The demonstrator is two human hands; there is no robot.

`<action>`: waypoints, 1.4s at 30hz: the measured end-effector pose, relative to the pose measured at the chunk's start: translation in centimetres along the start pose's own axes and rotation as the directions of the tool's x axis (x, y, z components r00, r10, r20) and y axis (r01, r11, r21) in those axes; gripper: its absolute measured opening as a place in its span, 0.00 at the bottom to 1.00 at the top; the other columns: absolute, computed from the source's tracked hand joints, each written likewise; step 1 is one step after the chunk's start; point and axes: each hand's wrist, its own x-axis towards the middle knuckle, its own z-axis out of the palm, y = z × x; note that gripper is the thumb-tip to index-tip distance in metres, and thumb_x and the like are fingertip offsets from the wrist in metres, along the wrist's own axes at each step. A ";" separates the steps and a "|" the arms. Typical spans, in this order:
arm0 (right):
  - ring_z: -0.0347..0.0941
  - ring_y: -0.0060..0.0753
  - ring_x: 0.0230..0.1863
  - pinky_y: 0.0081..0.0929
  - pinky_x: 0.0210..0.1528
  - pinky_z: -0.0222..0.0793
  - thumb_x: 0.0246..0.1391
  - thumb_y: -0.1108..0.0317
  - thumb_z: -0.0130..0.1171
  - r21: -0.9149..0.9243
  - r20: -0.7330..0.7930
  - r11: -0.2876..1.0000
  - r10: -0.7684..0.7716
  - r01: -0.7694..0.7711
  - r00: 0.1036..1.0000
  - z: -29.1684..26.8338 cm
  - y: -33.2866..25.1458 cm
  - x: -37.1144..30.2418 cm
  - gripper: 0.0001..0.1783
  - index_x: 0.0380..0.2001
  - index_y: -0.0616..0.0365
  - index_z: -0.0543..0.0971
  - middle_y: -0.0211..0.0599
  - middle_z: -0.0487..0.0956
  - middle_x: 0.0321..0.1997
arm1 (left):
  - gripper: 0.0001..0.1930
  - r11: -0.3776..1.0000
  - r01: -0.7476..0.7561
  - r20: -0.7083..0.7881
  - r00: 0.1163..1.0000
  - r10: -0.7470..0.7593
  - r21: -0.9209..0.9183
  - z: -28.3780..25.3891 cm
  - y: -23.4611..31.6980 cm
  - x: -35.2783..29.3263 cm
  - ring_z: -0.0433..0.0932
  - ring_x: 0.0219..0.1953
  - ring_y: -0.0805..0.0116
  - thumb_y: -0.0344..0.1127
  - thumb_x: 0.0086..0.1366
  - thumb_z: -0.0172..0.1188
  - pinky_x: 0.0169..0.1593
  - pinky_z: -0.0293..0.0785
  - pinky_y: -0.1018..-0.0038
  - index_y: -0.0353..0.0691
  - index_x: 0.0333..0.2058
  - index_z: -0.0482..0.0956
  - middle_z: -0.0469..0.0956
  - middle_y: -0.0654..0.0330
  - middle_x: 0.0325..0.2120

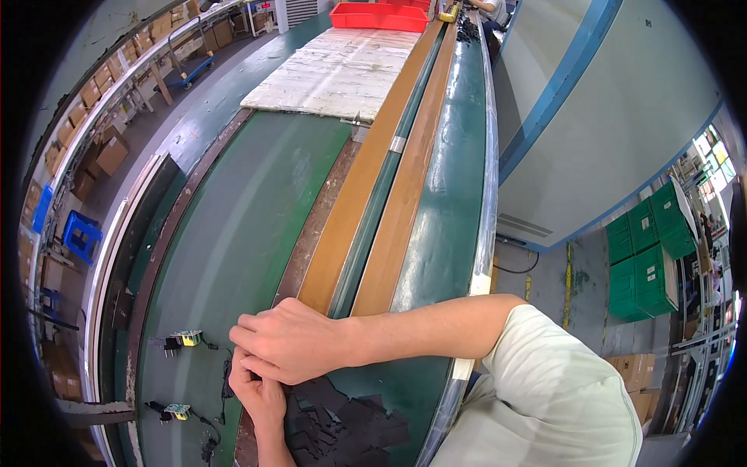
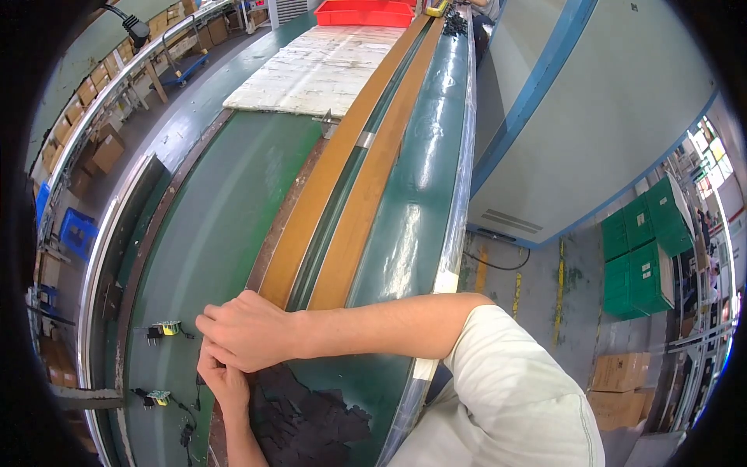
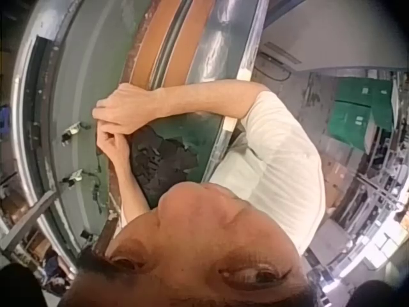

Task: Assembling and inspecting small electronic devices on an assembly line.

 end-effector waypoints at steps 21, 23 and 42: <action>0.76 0.48 0.22 0.42 0.22 0.69 0.54 0.70 0.63 -0.009 0.002 0.996 -0.086 0.086 0.996 0.7 0.7 -0.2 0.09 0.28 0.62 0.74 0.41 0.73 0.26 | 0.13 0.996 0.093 0.030 0.995 -0.092 -0.013 -0.2 -0.1 -0.4 0.75 0.41 0.76 0.36 0.81 0.57 0.47 0.73 0.76 0.28 0.45 0.79 0.82 0.62 0.40; 0.74 0.42 0.21 0.38 0.20 0.66 0.55 0.70 0.63 -0.014 0.005 0.996 -0.088 0.089 0.996 0.6 0.7 -0.2 0.08 0.29 0.61 0.73 0.37 0.71 0.27 | 0.14 0.997 0.074 0.022 0.997 -0.075 0.006 -0.1 0.0 -0.4 0.75 0.41 0.77 0.37 0.82 0.57 0.47 0.73 0.77 0.28 0.46 0.79 0.82 0.62 0.39; 0.76 0.50 0.23 0.44 0.22 0.65 0.49 0.75 0.65 0.064 0.022 0.993 -0.103 0.102 0.994 0.8 0.9 -0.3 0.10 0.32 0.61 0.73 0.39 0.73 0.29 | 0.10 0.991 0.128 -0.003 0.992 -0.128 -0.023 -0.5 -1.0 -0.9 0.77 0.39 0.77 0.34 0.78 0.63 0.45 0.74 0.77 0.31 0.45 0.79 0.82 0.63 0.38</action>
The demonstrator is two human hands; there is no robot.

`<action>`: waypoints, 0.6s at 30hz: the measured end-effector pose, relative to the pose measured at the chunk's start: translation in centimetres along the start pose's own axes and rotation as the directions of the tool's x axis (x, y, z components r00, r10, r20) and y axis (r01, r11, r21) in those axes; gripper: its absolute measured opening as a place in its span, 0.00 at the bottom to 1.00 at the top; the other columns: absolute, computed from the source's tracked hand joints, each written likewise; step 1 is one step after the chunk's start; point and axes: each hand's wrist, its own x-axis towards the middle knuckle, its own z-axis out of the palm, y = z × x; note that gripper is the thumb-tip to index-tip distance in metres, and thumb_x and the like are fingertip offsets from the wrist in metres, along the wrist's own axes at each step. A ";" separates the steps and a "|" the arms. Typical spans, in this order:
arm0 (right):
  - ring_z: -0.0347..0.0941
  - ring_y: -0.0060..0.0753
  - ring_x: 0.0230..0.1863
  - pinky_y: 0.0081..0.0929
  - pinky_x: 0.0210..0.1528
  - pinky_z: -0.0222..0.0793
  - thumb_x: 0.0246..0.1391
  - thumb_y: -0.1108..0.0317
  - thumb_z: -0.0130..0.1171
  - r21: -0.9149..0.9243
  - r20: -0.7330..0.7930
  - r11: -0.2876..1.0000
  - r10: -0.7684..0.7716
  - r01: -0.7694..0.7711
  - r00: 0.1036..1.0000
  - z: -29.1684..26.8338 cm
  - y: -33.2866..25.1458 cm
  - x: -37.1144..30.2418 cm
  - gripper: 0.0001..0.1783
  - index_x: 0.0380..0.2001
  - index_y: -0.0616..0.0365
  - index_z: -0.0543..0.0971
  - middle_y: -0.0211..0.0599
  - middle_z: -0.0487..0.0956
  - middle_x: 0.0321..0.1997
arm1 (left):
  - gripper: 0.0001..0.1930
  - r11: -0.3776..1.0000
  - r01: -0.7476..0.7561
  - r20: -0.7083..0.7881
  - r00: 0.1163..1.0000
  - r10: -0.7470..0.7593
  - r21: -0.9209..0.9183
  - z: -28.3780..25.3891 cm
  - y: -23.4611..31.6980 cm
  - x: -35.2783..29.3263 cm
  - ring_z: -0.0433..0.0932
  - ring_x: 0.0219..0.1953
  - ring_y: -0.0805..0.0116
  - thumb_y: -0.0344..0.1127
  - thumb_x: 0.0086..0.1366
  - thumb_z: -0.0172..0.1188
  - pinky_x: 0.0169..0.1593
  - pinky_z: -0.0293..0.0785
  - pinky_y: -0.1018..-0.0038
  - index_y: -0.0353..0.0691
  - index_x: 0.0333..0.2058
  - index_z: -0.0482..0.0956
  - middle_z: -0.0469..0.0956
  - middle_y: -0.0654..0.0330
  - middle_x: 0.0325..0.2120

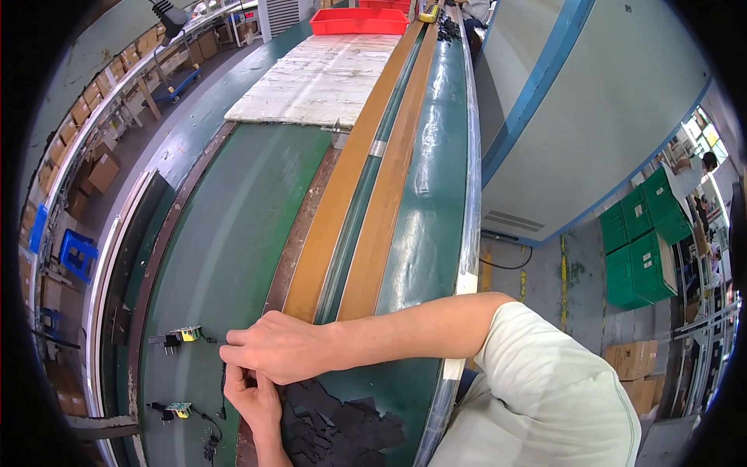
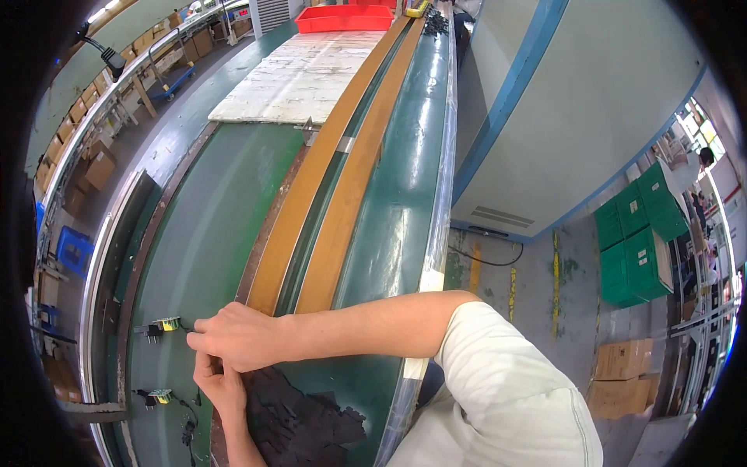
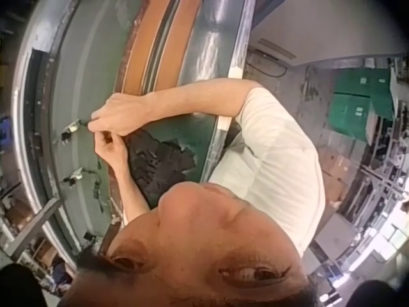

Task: Assembling and inspecting small electronic devices on an assembly line.

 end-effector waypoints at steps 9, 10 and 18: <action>0.79 0.55 0.27 0.48 0.26 0.69 0.48 0.73 0.67 -0.028 0.034 0.991 0.130 -0.129 0.991 0.0 0.4 0.4 0.12 0.33 0.63 0.74 0.43 0.77 0.28 | 0.09 0.998 -0.033 -0.155 0.988 0.025 -0.047 0.6 0.2 0.2 0.72 0.32 0.82 0.35 0.81 0.59 0.36 0.69 0.81 0.35 0.41 0.78 0.77 0.67 0.31; 0.79 0.55 0.27 0.48 0.26 0.69 0.48 0.73 0.67 -0.040 0.029 0.990 0.139 -0.138 0.990 0.0 0.4 0.5 0.12 0.33 0.63 0.74 0.43 0.77 0.28 | 0.09 0.998 -0.037 -0.143 0.989 0.029 -0.057 0.6 0.3 0.1 0.72 0.32 0.82 0.35 0.81 0.59 0.36 0.69 0.81 0.35 0.41 0.78 0.77 0.67 0.31; 0.81 0.61 0.30 0.52 0.29 0.74 0.48 0.67 0.68 -0.011 0.032 0.975 0.220 -0.220 0.975 0.2 0.6 1.1 0.12 0.28 0.64 0.76 0.48 0.82 0.25 | 0.12 0.996 -0.044 -0.101 0.994 0.035 -0.083 -1.2 -1.8 0.2 0.67 0.26 0.81 0.39 0.83 0.54 0.31 0.60 0.81 0.37 0.42 0.78 0.74 0.68 0.27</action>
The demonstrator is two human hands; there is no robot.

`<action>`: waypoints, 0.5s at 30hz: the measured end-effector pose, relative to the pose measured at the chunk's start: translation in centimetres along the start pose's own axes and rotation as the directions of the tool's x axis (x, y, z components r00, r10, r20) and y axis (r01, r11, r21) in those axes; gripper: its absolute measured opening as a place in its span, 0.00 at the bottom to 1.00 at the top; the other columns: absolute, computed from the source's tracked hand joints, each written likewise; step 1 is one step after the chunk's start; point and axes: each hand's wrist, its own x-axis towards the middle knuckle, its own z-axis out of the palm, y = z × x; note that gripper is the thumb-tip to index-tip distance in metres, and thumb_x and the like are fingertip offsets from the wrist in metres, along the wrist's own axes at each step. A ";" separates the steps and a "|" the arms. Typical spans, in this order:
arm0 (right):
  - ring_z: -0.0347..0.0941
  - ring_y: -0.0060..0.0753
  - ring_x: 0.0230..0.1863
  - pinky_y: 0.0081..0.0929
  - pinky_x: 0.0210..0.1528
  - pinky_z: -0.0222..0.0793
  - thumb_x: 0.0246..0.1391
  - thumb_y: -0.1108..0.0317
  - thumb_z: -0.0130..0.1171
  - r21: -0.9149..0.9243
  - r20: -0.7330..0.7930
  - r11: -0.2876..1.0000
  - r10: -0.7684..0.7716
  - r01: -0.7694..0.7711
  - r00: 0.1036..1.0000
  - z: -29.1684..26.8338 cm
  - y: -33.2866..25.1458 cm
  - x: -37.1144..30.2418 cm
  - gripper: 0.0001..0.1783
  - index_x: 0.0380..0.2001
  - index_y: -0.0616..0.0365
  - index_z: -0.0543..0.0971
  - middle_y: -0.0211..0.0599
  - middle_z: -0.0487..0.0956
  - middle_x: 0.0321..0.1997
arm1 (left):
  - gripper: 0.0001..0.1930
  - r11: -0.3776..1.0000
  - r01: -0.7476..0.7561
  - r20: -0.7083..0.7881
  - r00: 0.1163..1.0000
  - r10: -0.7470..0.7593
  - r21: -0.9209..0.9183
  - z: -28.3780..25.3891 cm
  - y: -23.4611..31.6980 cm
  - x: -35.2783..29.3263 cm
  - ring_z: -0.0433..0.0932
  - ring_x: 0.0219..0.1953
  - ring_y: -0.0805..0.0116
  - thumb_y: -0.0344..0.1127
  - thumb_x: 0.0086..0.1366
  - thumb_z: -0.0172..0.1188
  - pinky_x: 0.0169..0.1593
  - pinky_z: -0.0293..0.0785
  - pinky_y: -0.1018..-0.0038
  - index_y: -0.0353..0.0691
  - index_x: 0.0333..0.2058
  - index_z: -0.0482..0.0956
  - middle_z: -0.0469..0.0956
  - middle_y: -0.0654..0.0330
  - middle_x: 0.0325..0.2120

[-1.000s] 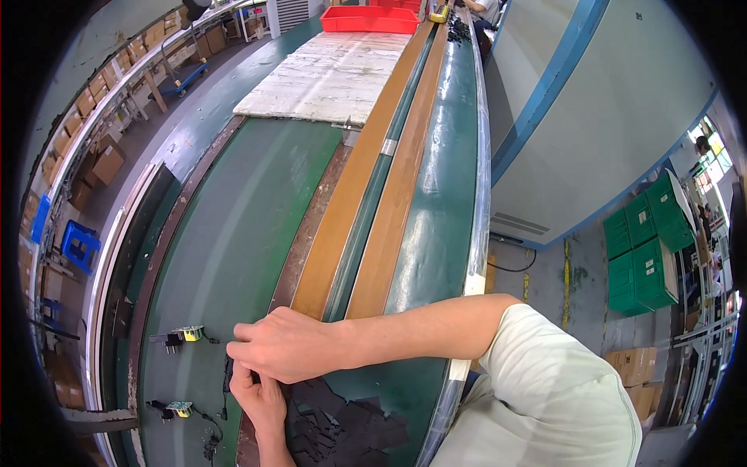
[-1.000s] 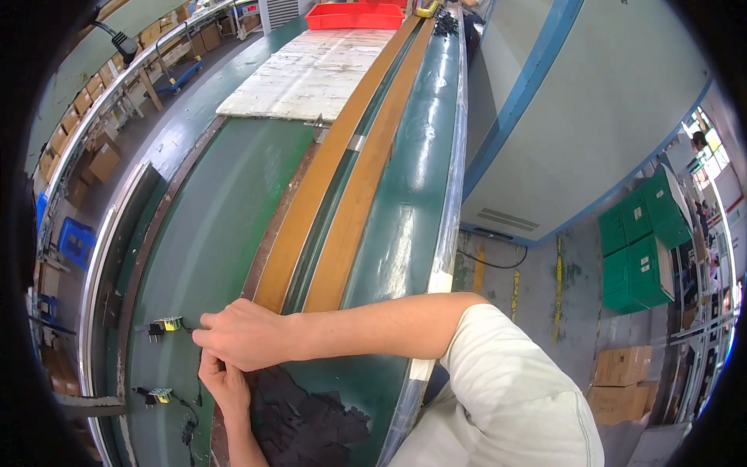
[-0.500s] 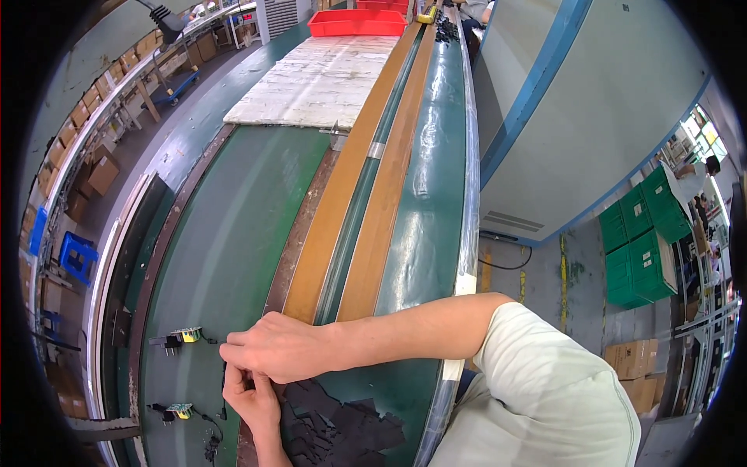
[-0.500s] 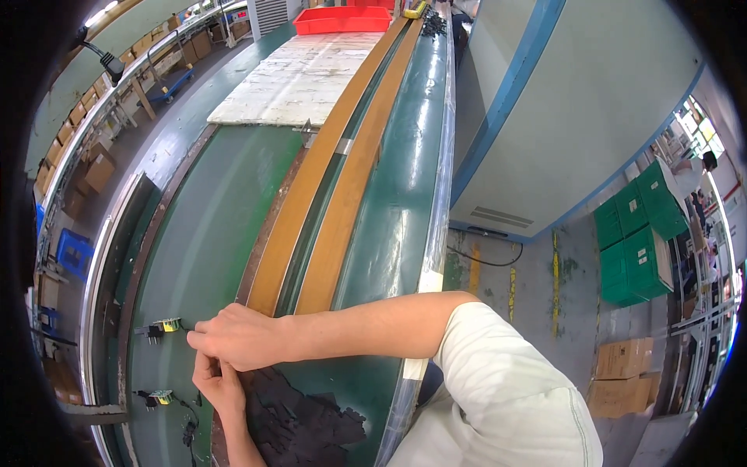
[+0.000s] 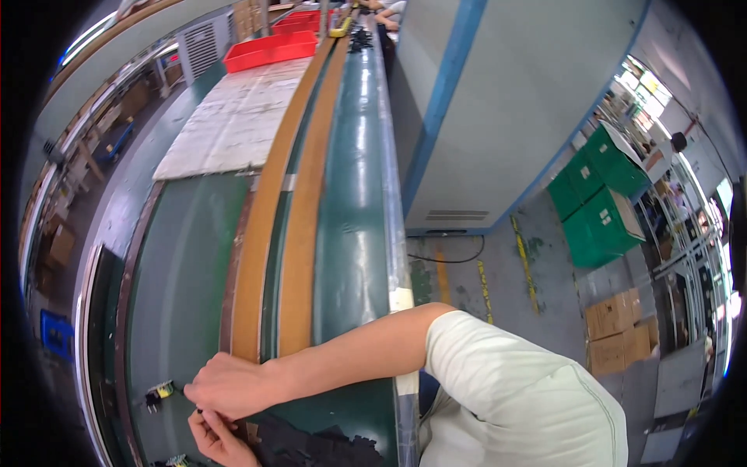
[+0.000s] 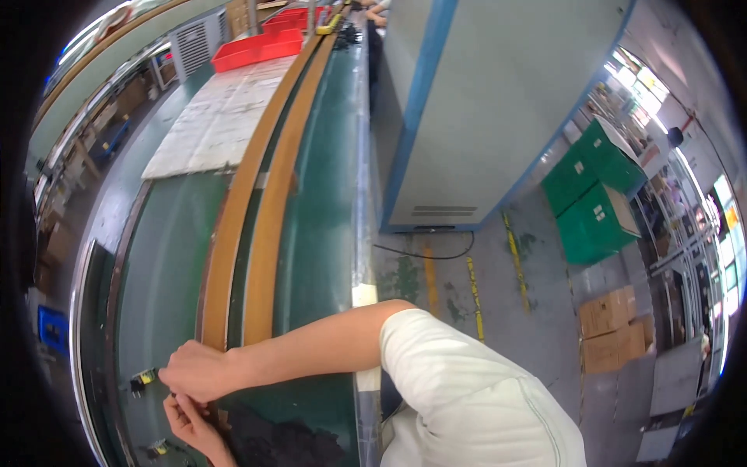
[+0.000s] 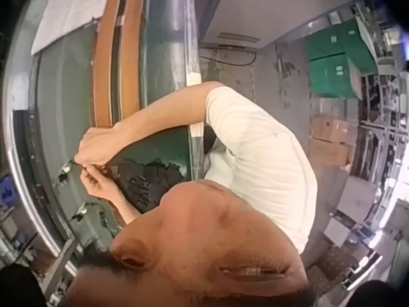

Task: Assembling and inspecting small electronic devices on an assembly line.

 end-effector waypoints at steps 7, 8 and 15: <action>0.83 0.58 0.32 0.51 0.31 0.76 0.47 0.63 0.67 0.035 -0.044 0.999 -0.007 0.008 0.999 2.0 0.8 0.8 0.11 0.25 0.62 0.82 0.50 0.83 0.24 | 0.15 0.995 0.062 -0.048 0.997 -0.059 0.082 0.6 2.1 0.3 0.73 0.29 0.75 0.44 0.80 0.60 0.32 0.70 0.77 0.35 0.46 0.80 0.80 0.62 0.29; 0.84 0.59 0.32 0.50 0.33 0.76 0.45 0.62 0.67 0.035 -0.055 0.999 -0.023 0.025 0.998 2.3 0.8 0.9 0.11 0.25 0.61 0.84 0.51 0.84 0.25 | 0.15 0.994 0.050 -0.061 0.997 -0.044 0.101 0.6 2.4 0.3 0.73 0.29 0.75 0.44 0.80 0.60 0.32 0.70 0.77 0.35 0.46 0.80 0.80 0.62 0.29; 0.86 0.59 0.37 0.55 0.36 0.79 0.56 0.61 0.62 0.046 -0.051 0.993 -0.102 0.105 0.993 2.1 0.8 0.7 0.11 0.35 0.57 0.83 0.52 0.86 0.31 | 0.14 0.995 0.072 -0.061 0.996 -0.067 0.073 -0.8 0.5 0.9 0.76 0.31 0.72 0.42 0.80 0.61 0.32 0.72 0.74 0.35 0.48 0.80 0.81 0.59 0.32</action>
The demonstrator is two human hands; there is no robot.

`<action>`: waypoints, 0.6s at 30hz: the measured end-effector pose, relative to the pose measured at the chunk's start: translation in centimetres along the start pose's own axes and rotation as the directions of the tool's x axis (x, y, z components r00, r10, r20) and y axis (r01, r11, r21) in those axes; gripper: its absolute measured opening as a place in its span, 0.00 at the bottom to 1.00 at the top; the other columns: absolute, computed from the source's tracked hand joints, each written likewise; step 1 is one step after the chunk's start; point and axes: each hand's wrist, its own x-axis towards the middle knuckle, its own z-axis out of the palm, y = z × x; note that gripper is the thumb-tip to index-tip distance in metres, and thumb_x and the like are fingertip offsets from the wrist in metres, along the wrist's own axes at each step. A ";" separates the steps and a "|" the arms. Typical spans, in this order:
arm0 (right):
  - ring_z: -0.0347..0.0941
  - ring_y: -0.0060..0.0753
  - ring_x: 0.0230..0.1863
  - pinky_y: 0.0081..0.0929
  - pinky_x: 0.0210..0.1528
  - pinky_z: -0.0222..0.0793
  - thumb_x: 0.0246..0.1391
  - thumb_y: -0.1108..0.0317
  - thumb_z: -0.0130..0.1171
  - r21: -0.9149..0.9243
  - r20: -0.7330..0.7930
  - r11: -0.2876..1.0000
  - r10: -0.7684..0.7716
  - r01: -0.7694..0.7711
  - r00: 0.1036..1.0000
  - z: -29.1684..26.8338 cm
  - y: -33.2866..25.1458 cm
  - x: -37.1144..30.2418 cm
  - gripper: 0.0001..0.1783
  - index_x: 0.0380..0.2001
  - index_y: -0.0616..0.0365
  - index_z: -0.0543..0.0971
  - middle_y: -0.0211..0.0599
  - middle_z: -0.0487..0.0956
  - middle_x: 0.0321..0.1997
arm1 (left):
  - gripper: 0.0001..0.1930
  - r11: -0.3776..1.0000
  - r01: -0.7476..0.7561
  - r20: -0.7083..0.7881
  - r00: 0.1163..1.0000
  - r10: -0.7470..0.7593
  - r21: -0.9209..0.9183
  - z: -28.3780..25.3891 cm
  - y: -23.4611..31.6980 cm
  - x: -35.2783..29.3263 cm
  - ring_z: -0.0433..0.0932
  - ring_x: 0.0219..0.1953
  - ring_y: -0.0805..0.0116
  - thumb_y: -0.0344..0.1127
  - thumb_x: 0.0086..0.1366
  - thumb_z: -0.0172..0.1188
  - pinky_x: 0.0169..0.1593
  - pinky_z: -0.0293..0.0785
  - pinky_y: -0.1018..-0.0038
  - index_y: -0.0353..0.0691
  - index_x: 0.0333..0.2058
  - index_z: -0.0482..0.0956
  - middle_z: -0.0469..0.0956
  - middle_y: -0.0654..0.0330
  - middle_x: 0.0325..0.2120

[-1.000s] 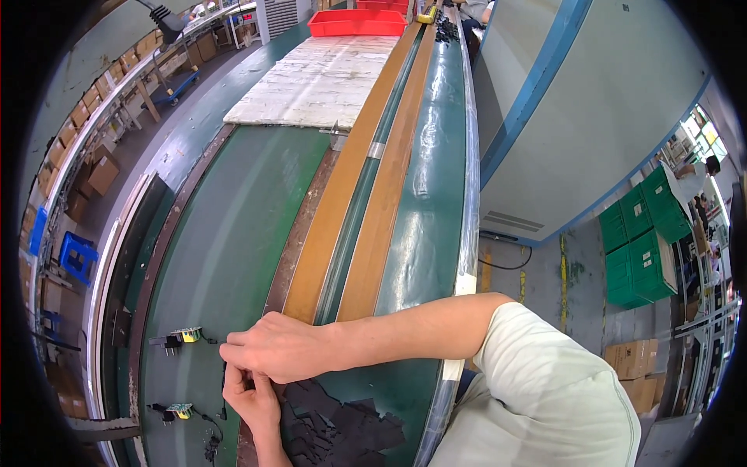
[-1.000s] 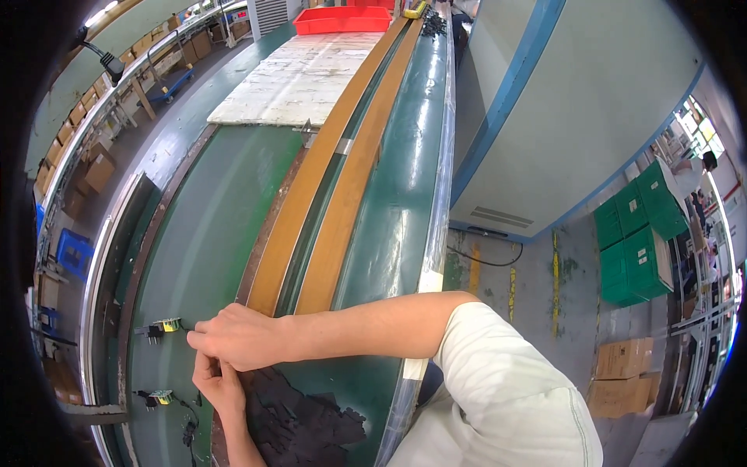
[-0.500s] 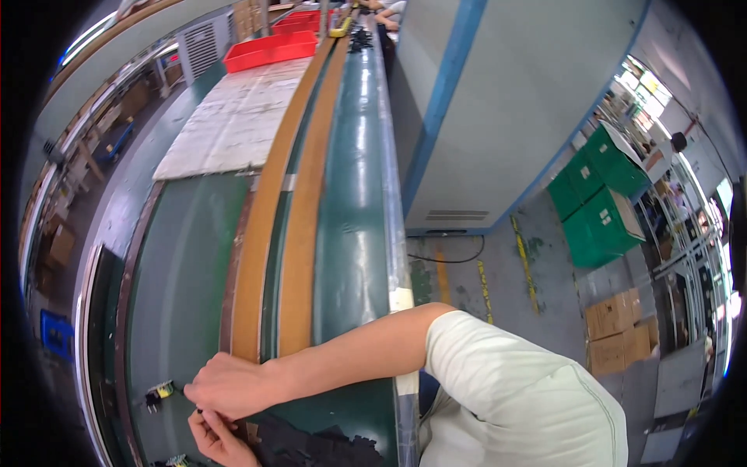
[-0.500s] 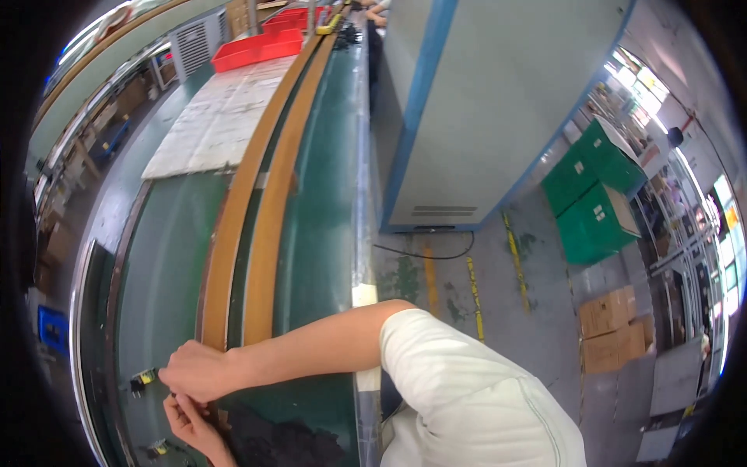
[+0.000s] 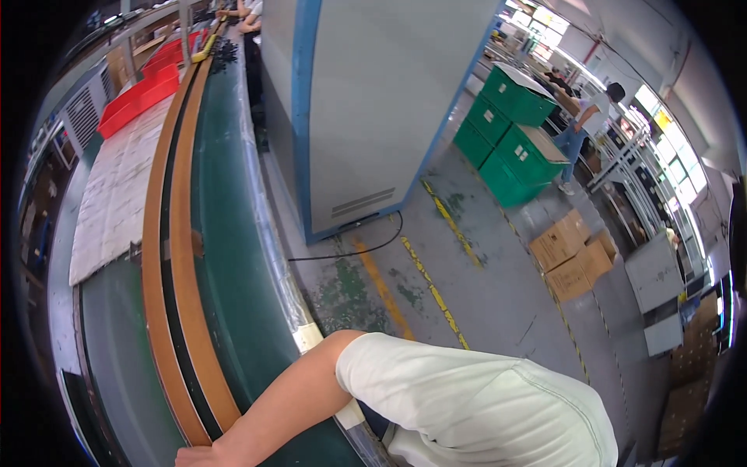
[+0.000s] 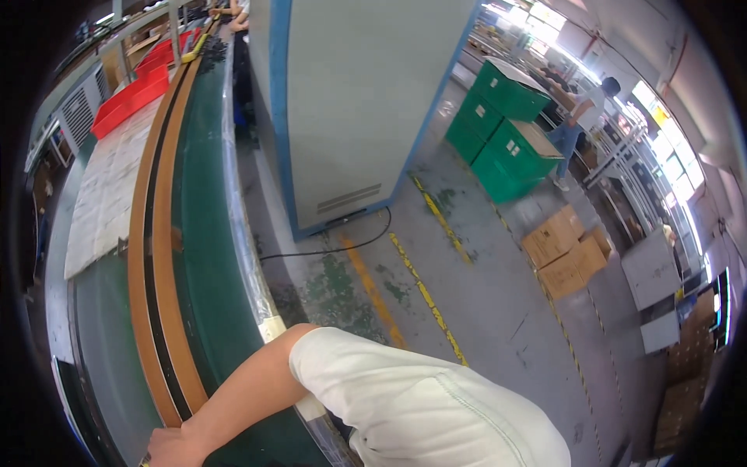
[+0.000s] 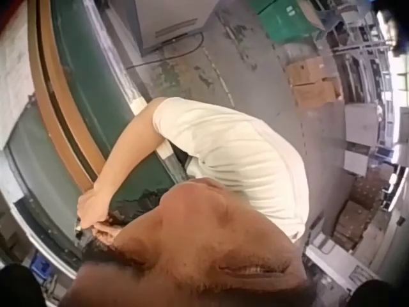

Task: Assembling and inspecting small electronic devices on an assembly line.

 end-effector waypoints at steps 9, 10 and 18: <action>0.85 0.60 0.36 0.57 0.36 0.77 0.57 0.60 0.62 0.075 -0.003 0.997 -0.022 0.023 1.000 -0.1 -0.1 0.3 0.10 0.34 0.55 0.82 0.51 0.85 0.30 | 0.36 0.995 -0.034 0.166 0.985 0.049 -0.089 1.2 0.7 -0.4 0.78 0.22 0.62 0.72 0.74 0.47 0.23 0.73 0.69 0.38 0.49 0.76 0.80 0.54 0.28; 0.85 0.60 0.36 0.57 0.36 0.77 0.57 0.60 0.62 0.074 -0.006 0.997 -0.021 0.021 1.000 0.0 0.0 0.3 0.10 0.34 0.55 0.82 0.51 0.85 0.30 | 0.33 0.989 -0.076 0.204 0.974 0.101 -0.124 1.0 0.4 -0.2 0.77 0.22 0.64 0.68 0.77 0.46 0.22 0.72 0.71 0.39 0.48 0.76 0.80 0.54 0.29; 0.83 0.58 0.40 0.58 0.38 0.76 0.60 0.58 0.60 0.162 -0.042 0.974 -0.157 0.162 0.987 0.7 -0.8 0.8 0.10 0.35 0.52 0.83 0.49 0.85 0.35 | 0.36 0.957 0.137 0.219 0.972 -0.081 -0.255 -0.7 0.9 -0.1 0.79 0.24 0.62 0.73 0.74 0.45 0.24 0.72 0.70 0.42 0.49 0.77 0.78 0.55 0.28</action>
